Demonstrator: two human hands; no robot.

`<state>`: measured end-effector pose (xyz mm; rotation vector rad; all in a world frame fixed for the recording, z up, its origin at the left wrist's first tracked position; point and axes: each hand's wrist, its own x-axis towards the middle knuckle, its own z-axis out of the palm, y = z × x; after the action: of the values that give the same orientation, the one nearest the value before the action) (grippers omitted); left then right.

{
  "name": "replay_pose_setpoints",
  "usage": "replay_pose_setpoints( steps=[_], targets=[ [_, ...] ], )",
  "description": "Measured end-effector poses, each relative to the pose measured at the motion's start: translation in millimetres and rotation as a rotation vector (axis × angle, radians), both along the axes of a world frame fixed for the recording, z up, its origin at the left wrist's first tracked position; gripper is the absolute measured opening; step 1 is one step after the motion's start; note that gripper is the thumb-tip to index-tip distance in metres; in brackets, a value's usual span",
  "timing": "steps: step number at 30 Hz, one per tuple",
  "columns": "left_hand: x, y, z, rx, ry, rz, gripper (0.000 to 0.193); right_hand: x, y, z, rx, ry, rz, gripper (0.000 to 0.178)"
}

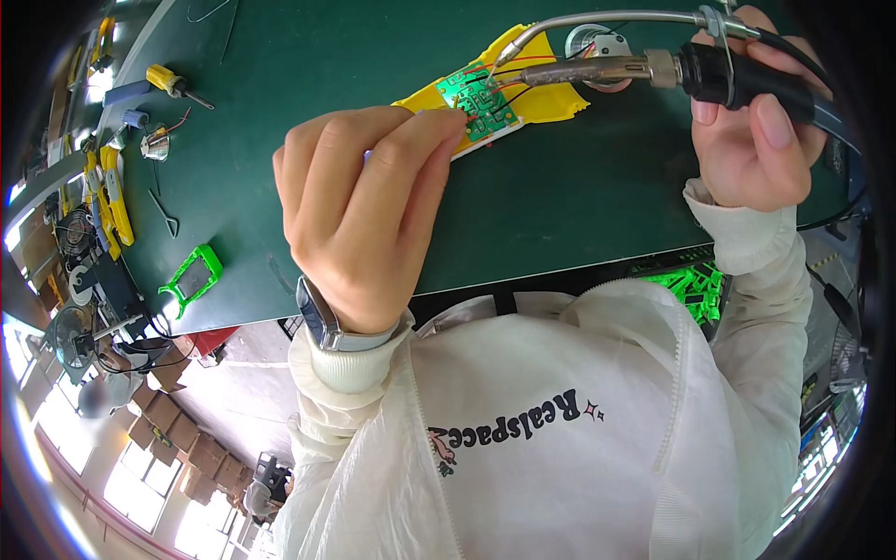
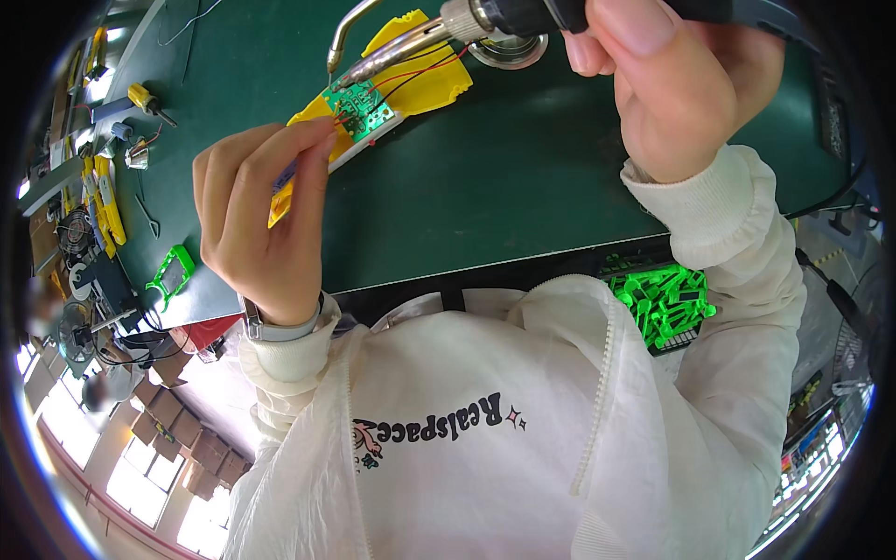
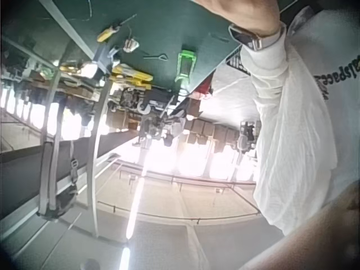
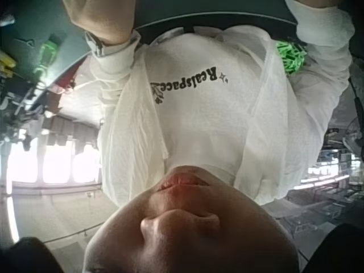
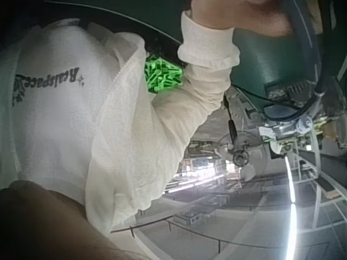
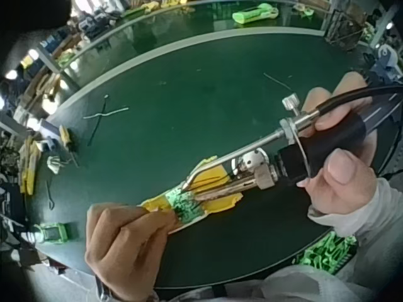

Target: Soldering wires to a circuit board and assembling a plastic lighting fixture.

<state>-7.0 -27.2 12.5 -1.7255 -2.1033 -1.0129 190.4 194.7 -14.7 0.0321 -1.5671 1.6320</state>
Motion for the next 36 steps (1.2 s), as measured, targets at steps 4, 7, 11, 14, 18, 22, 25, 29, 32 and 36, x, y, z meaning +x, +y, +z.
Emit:
replay_pose_setpoints(
  steps=[4,7,11,14,18,22,25,29,32,36],
  targets=[
    [2.3,-0.1,1.5,-0.029,-0.027,0.059,0.020,10.9,-3.4,0.1,0.031,-0.102,-0.124,0.041],
    [6.0,0.1,0.1,-0.019,-0.031,0.089,0.018,13.2,-3.4,2.1,0.084,-0.154,-0.169,0.041],
    [7.6,1.0,-2.3,0.030,-0.043,0.093,0.018,7.9,3.4,-1.1,0.531,-0.169,-0.265,0.034],
    [6.1,1.4,-2.1,0.030,-0.058,0.081,0.018,8.3,6.3,-7.7,0.917,-0.144,-0.376,0.037],
    [6.7,1.5,-2.2,0.003,-0.108,0.080,0.017,20.0,5.0,-1.1,0.982,-0.300,-0.371,0.037],
    [7.9,3.0,-5.9,0.055,-0.300,0.043,0.014,8.2,8.6,4.1,1.106,-0.230,-0.444,0.035],
    [7.2,6.3,-8.2,0.026,-0.360,-0.010,0.013,1.9,16.5,3.0,1.062,-0.073,-0.484,0.030],
    [10.8,13.4,-7.8,0.001,-0.369,-0.059,0.012,33.4,26.4,0.5,0.232,-0.148,-0.177,0.033],
    [13.3,17.4,-3.9,-0.036,-0.268,-0.075,0.014,56.9,38.2,1.2,0.032,-0.147,-0.144,0.032],
    [13.6,19.1,2.0,-0.073,-0.074,-0.094,0.017,39.9,30.5,11.2,0.077,-0.085,-0.200,0.032]
  ],
)
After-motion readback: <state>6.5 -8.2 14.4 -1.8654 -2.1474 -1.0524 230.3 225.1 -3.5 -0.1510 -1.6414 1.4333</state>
